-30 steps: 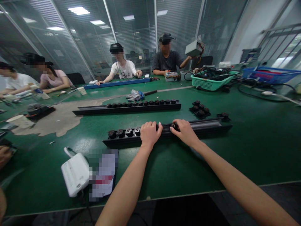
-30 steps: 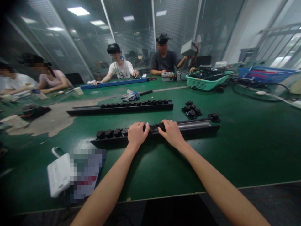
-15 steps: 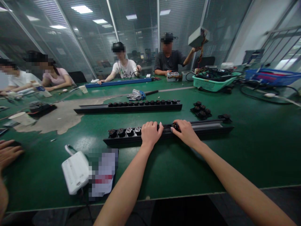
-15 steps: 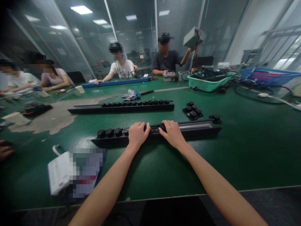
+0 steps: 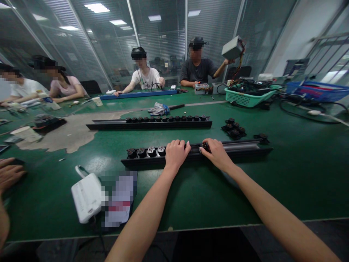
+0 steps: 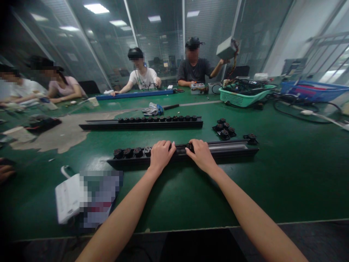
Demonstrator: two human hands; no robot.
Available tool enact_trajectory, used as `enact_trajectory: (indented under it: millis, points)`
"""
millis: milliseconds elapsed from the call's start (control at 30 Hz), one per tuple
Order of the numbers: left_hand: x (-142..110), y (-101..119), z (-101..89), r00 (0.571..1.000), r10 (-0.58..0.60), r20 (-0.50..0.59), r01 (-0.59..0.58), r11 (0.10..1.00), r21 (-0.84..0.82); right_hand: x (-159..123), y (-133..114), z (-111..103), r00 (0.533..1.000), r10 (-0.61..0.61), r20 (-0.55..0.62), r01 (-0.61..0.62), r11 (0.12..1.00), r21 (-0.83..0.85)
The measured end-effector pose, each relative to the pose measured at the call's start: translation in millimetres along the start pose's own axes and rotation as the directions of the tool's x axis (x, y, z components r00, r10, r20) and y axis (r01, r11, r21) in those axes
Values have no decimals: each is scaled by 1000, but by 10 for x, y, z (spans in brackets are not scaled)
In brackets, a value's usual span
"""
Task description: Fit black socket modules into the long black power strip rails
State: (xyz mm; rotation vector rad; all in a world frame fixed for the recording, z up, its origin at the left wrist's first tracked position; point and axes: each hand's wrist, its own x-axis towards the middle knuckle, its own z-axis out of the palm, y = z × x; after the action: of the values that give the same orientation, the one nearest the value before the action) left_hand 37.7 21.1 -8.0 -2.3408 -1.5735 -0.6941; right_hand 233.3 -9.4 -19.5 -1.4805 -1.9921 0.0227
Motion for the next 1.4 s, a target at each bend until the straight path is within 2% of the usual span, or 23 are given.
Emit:
enact_trajectory:
  millis: [600,833,967,1100,1233,1300,1400]
  points:
    - [-28,229,-38,994,103,20,-102,992,-74,31,255,-175,997,82,-12,-82,996,41]
    - [-39,224,-52,993,114,8,-113,990,-83,34,299,-174,985,171,-1,-171,984,39]
    - [-33,209,-62,991,134,15,-133,989,-64,76,299,-229,986,156,63,-156,988,-6]
    - [-26,196,-61,990,142,25,-141,989,-37,138,312,-368,971,135,197,-132,991,-28]
    - [-21,186,-55,987,161,18,-160,986,-41,91,383,-480,952,32,303,-39,999,17]
    - [-20,183,-49,986,165,12,-164,986,-41,9,418,-460,966,-26,259,14,999,50]
    - [-20,178,-37,985,170,2,-170,985,-34,-129,432,-346,994,-56,90,56,998,11]
